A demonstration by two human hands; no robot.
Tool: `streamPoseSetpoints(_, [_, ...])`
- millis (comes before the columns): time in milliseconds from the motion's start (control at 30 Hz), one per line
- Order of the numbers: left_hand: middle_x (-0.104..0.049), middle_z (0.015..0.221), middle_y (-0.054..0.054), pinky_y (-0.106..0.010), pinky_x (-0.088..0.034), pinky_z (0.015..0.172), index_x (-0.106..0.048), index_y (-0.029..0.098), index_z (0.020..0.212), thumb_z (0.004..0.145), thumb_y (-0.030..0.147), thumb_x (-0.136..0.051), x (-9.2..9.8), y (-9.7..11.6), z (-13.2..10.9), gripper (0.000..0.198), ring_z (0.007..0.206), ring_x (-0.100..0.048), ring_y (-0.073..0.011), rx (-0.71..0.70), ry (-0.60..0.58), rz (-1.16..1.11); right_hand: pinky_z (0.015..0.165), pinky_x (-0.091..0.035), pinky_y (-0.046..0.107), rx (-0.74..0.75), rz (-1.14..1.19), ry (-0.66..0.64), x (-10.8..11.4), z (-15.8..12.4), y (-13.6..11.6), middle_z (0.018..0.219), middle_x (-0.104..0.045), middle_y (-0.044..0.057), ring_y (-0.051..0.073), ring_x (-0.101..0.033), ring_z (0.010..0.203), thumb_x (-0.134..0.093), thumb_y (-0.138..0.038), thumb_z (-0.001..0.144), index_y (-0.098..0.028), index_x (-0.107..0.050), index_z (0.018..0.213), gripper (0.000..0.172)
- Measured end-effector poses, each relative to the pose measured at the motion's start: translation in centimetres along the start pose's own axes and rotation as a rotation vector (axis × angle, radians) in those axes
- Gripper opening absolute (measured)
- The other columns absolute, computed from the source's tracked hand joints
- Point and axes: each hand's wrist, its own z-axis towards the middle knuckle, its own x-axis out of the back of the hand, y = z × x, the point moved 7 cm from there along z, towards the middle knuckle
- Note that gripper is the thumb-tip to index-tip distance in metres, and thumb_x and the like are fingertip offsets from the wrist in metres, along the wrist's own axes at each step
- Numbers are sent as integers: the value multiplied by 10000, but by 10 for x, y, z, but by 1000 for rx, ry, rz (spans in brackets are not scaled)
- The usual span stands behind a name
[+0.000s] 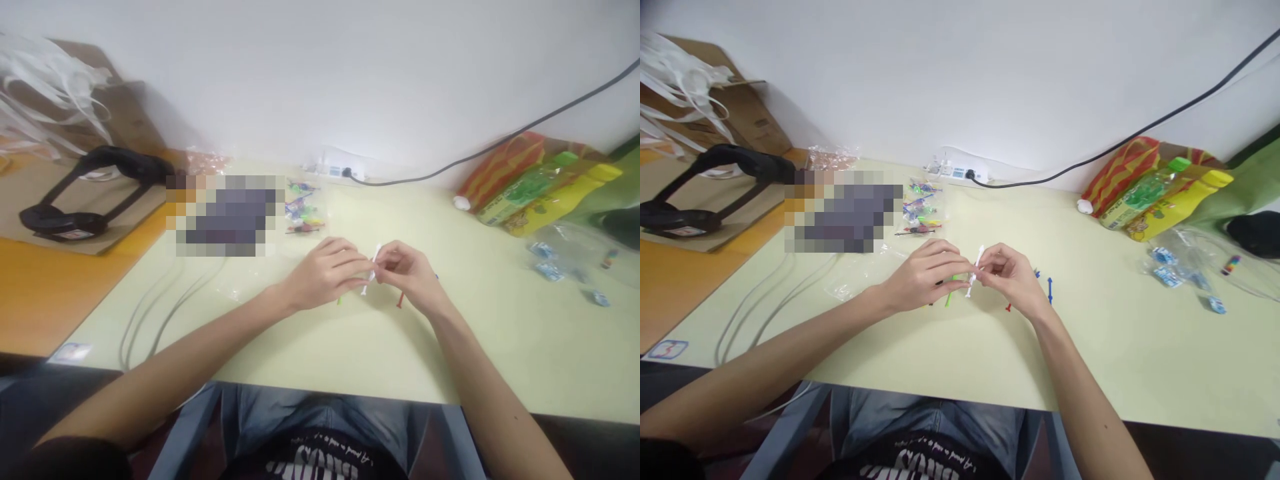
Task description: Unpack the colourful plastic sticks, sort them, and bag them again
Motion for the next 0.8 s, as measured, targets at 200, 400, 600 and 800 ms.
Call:
streamPoseSetpoints(200, [-764, 1012, -59, -374, -525, 872, -680, 193, 1148, 938, 280, -704, 0, -7, -9, 229, 948, -645, -197, 69, 92, -45, 640, -443, 286, -12, 103, 36, 7, 1, 6, 839, -698, 5, 132, -574, 689, -869, -322, 768, -229, -689, 974, 289])
streamPoseSetpoints(400, [-765, 990, -49, -354, -526, 861, -683, 200, 1136, 932, 281, -714, 3, -1, -18, 222, 909, -663, -176, 98, 100, -98, 594, -398, 283, -22, 57, -18, 2, 1, 14, 744, -633, 5, 122, -490, 642, -870, -338, 765, -209, -738, 820, 192])
streamPoseSetpoints(600, [-775, 995, -55, -365, -524, 867, -688, 203, 1130, 954, 307, -686, 1, -3, -17, 204, 908, -670, -186, 121, 97, -110, 559, -380, 288, -55, 73, -52, -8, 0, 16, 690, -614, -3, 122, -460, 586, -901, -403, 714, -207, -705, 754, 280])
streamPoseSetpoints(800, [-777, 982, -53, -356, -518, 863, -693, 198, 1115, 962, 321, -678, -1, -5, -19, 197, 895, -666, -180, 129, 88, -125, 561, -390, 284, -67, 94, -65, -14, -1, 17, 662, -610, -9, 119, -477, 577, -880, -382, 746, -204, -714, 763, 244])
